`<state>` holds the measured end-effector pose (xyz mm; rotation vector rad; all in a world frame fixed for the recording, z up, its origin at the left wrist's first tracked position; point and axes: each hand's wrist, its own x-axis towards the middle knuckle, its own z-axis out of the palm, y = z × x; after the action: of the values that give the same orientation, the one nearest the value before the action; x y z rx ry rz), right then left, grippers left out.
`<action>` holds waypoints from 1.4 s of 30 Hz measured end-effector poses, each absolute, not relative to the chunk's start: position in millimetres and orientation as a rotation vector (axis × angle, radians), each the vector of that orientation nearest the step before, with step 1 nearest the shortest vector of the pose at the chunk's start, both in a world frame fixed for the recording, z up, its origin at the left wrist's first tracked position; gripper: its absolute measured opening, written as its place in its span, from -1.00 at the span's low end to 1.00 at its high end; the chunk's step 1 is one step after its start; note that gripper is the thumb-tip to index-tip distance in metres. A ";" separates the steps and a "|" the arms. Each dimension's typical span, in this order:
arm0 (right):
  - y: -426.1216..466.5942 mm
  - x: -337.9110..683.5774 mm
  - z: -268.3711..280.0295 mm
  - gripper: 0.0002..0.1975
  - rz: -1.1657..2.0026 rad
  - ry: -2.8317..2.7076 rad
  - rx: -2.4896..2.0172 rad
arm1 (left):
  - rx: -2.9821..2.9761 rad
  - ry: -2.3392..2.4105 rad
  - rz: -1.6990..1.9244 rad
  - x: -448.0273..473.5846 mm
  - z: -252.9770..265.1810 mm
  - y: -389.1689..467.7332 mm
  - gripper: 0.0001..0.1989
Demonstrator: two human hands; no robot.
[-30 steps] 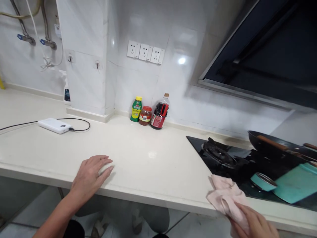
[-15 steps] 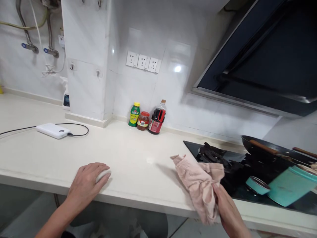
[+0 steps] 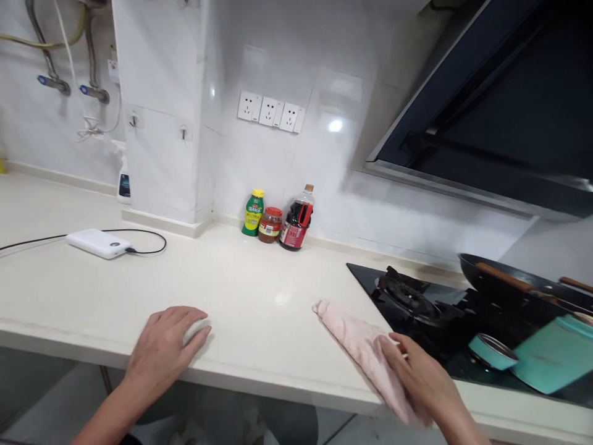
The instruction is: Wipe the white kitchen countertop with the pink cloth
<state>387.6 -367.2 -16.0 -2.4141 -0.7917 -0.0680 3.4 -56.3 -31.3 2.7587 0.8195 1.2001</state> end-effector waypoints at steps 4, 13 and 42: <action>-351.2 388.3 -25.6 -0.26 -0.014 -0.797 -2.441 | 2.768 0.796 1.197 3.1 -30.6 -57.5 -0.73; -310.8 327.3 22.4 -0.54 0.295 -0.793 -1.914 | 2.774 0.820 1.184 3.9 -31.3 -60.2 -0.75; -368.5 365.7 -24.2 -0.40 -0.294 -1.189 -2.189 | 2.734 0.804 1.194 1.0 -30.4 -61.2 -0.72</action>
<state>365.7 -368.5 -24.2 -2.1887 -1.1893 -0.2940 1.0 -61.2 -30.4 2.7339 0.8042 1.1943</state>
